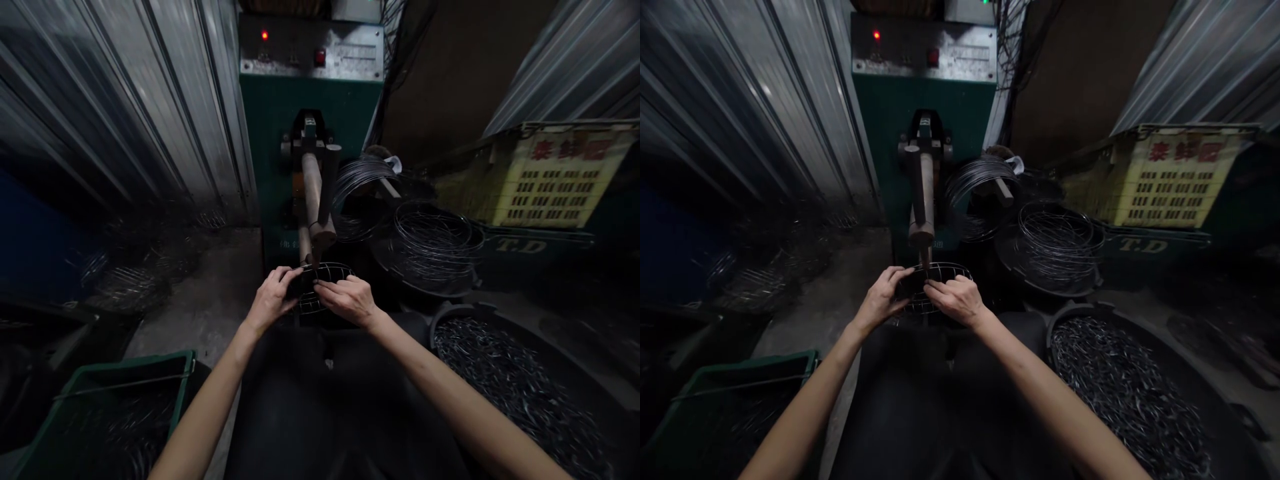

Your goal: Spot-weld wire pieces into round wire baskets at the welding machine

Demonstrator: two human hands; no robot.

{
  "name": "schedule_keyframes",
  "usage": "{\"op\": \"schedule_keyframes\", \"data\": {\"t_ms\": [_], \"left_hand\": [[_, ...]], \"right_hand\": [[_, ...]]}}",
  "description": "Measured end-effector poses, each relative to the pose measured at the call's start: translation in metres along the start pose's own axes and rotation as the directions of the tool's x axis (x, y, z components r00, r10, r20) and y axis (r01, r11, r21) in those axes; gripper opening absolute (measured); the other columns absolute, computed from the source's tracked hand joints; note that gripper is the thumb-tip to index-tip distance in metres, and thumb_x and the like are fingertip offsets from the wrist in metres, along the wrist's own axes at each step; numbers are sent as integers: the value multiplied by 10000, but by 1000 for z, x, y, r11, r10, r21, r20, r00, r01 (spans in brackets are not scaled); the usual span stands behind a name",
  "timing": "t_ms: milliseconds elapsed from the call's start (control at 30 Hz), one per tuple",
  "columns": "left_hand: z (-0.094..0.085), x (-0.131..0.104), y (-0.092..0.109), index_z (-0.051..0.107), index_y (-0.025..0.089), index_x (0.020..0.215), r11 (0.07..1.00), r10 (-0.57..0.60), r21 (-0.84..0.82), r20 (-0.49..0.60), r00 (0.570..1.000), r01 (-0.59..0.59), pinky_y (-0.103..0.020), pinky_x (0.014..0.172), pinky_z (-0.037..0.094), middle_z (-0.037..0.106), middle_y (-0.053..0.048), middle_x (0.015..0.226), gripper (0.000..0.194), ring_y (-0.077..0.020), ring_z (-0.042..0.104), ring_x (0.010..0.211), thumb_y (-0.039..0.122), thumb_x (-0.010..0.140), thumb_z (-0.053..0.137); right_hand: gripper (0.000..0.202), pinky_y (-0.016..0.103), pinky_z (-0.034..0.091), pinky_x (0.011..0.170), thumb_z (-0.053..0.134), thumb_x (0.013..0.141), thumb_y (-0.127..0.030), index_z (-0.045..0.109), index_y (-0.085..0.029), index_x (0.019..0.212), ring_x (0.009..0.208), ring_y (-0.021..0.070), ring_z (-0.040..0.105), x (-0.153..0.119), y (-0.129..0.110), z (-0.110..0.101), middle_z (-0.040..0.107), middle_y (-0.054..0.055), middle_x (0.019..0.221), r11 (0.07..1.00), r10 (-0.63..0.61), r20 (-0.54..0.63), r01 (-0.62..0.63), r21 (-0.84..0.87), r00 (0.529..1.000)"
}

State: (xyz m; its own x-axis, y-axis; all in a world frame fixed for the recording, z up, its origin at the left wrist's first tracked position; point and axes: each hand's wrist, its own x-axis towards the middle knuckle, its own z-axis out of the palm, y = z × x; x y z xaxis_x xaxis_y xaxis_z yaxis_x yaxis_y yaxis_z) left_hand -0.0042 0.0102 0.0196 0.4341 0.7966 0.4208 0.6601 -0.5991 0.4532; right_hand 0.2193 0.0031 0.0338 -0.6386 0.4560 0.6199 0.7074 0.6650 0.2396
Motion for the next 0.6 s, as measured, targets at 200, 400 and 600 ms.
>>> {"op": "schedule_keyframes", "data": {"t_ms": [200, 400, 600], "left_hand": [[0, 4, -4, 411, 285, 1299, 999, 11, 50, -4, 1000, -11, -406, 945, 490, 493, -61, 1181, 653, -244, 516, 1112, 99, 721, 652], [8, -8, -15, 310, 284, 1369, 999, 37, -30, -137, 990, -42, -439, 1005, 448, 320, -113, 1383, 712, -262, 446, 1233, 192, 759, 665], [30, -19, -25, 307, 221, 1326, 981, -93, -190, -340, 936, 29, -386, 923, 493, 504, -81, 1147, 745, -206, 567, 1039, 245, 703, 716]], "right_hand": [[132, 258, 301, 579, 580, 878, -235, 706, -257, 912, 554, 47, 486, -2, 3, 10, 725, -35, 996, 996, -72, -132, 65, -57, 989], [184, 256, 315, 576, 548, 905, -247, 682, -295, 1021, 558, 45, 510, -4, -7, 8, 689, -59, 1105, 999, 25, -62, -28, -38, 998], [279, 221, 426, 666, 491, 919, -364, 652, -263, 1124, 785, 117, 662, -100, -3, -63, 715, 7, 1037, 803, 596, 16, -596, 17, 803]]}}
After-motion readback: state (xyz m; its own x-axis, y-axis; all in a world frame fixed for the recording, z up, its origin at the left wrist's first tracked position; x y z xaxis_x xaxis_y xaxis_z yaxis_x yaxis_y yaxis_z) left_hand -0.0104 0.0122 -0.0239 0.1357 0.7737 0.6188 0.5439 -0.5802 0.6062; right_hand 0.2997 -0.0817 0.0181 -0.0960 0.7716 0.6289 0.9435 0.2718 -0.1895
